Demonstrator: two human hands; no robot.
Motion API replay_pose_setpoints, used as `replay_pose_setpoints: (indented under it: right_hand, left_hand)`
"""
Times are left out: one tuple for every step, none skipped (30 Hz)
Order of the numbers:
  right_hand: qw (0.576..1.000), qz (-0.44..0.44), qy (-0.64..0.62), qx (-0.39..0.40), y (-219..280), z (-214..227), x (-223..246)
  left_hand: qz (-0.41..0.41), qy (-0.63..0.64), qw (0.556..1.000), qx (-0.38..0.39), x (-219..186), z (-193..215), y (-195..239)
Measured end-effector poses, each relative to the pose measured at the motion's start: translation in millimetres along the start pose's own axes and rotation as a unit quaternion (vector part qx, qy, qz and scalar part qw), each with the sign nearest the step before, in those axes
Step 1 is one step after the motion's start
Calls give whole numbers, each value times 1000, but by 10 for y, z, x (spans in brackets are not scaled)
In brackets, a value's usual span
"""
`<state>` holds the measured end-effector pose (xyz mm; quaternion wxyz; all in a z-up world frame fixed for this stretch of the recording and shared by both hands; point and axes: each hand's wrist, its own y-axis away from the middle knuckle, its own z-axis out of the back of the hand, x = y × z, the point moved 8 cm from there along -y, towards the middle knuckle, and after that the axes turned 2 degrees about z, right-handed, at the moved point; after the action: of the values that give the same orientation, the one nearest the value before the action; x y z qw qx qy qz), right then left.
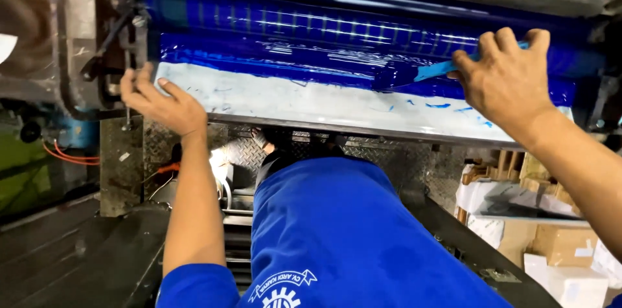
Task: Applying blue and red ink to the rollers of an offset printing press and checking the paper feeder.
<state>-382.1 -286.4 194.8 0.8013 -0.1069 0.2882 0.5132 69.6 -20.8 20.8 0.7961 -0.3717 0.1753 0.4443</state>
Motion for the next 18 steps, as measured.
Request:
replay_pose_setpoints:
  right_hand:
    - [1000, 2, -16, -15, -70, 56, 70]
    - [1000, 7, -15, -20, -133, 68, 140]
    - [999, 9, -33, -25, -199, 79, 209]
    - [998, 11, -51, -30, -263, 88, 275]
    - [998, 15, -52, -35, -362, 146, 349]
    - [998, 19, -48, -36, -459, 199, 419]
    - [998, 22, -45, -39, -560, 248, 492]
    - [998, 25, -47, -45, -661, 315, 547]
    - [998, 29, -42, -45, -773, 372, 609]
    - [998, 34, -36, -46, -884, 429, 666]
    - [997, 33, -37, -53, -1004, 515, 717]
    - [997, 46, -32, -57, -1121, 595, 788]
    - [996, 60, -26, -59, -1223, 675, 858]
    - [996, 60, -27, -65, -1334, 738, 901]
    - [995, 76, -17, -69, -1409, 801, 990]
    - [993, 91, -7, -73, -1482, 866, 1080]
    - [992, 96, -11, -75, -1563, 913, 1143]
    - [991, 106, 3, -84, -1642, 977, 1219]
  left_hand:
    - [-3, 23, 1000, -4, 11, -5, 8]
    - [1, 20, 1000, -9, -5, 15, 11]
    - [-1, 45, 999, -8, -27, 29, 3]
    - [-2, 69, 998, -7, -53, 40, -5]
    - [-1, 65, 998, -12, -76, 85, -10]
    - [-29, 30, 999, -19, -152, 131, -12]
    - [-58, -6, 998, -26, -231, 167, -27]
    - [-58, -11, 998, -31, -232, 172, -7]
    - [-47, 51, 997, -22, -214, 153, -20]
    - [-36, 112, 993, -11, -201, 126, -32]
    - [-40, 109, 993, -17, -190, 124, -38]
    - [-37, 109, 993, -19, -170, 112, -43]
    - [-33, 108, 993, -20, -151, 101, -27]
    - [-34, 106, 993, -25, -151, 79, -49]
    - [-40, 71, 996, -30, -149, 84, -32]
    - [-46, 37, 998, -34, -145, 89, -14]
    - [-44, 31, 998, -35, -166, 106, -2]
    - [-44, 15, 998, -38, -190, 130, 7]
